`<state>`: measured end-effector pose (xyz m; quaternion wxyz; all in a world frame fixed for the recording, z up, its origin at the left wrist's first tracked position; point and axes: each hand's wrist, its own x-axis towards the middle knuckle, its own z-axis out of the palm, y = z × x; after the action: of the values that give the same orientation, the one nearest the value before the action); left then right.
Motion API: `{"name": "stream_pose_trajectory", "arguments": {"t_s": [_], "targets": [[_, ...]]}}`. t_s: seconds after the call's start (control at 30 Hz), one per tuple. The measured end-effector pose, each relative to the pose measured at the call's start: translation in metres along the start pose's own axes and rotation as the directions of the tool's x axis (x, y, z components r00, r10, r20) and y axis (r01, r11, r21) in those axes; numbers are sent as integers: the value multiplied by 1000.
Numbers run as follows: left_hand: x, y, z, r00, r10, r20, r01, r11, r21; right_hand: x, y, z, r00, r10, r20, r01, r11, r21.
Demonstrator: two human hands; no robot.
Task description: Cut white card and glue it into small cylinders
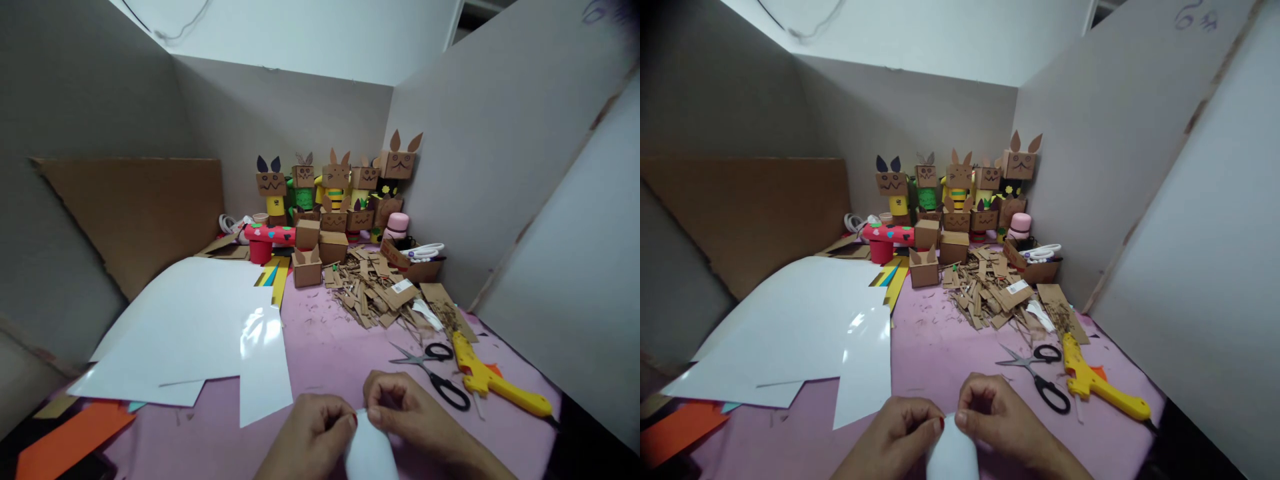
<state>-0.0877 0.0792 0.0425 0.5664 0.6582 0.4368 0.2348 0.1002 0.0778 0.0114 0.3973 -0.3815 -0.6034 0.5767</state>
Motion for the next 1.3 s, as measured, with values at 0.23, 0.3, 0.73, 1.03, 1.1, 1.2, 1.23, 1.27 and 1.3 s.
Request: {"name": "stream_pose_trajectory", "arguments": {"t_s": [0.23,0.3,0.73,1.03,1.1,1.2,1.23,1.27,1.3], "targets": [[0,-3,2,1000,16,4,-16,1000,-25,0,1,2,1000,17,-3,-17,1000,19],[0,-5,2,997,69,-19,-70,997,-22,0,0,2,999,-28,-17,29,999,19],[1,-6,0,534,846,12,-681,421,599,-5,1,0,922,-352,-161,333,933,-134],[0,-18,1,323,945,62,-609,157,777,-2,0,1,926,-296,-234,279,955,-103],[0,-20,1,272,960,63,-582,112,805,-1,2,2,925,-266,-272,264,964,-45],[-1,-22,1,191,979,69,-578,56,814,0,2,4,936,-240,-259,261,964,48],[-1,-22,1,183,981,63,-579,55,814,0,2,5,940,-240,-243,263,963,64],[-1,-21,1,194,979,59,-580,66,812,0,2,5,944,-241,-226,263,962,71],[-2,-20,1,216,975,52,-579,85,811,0,1,5,947,-241,-213,260,963,70]]}}
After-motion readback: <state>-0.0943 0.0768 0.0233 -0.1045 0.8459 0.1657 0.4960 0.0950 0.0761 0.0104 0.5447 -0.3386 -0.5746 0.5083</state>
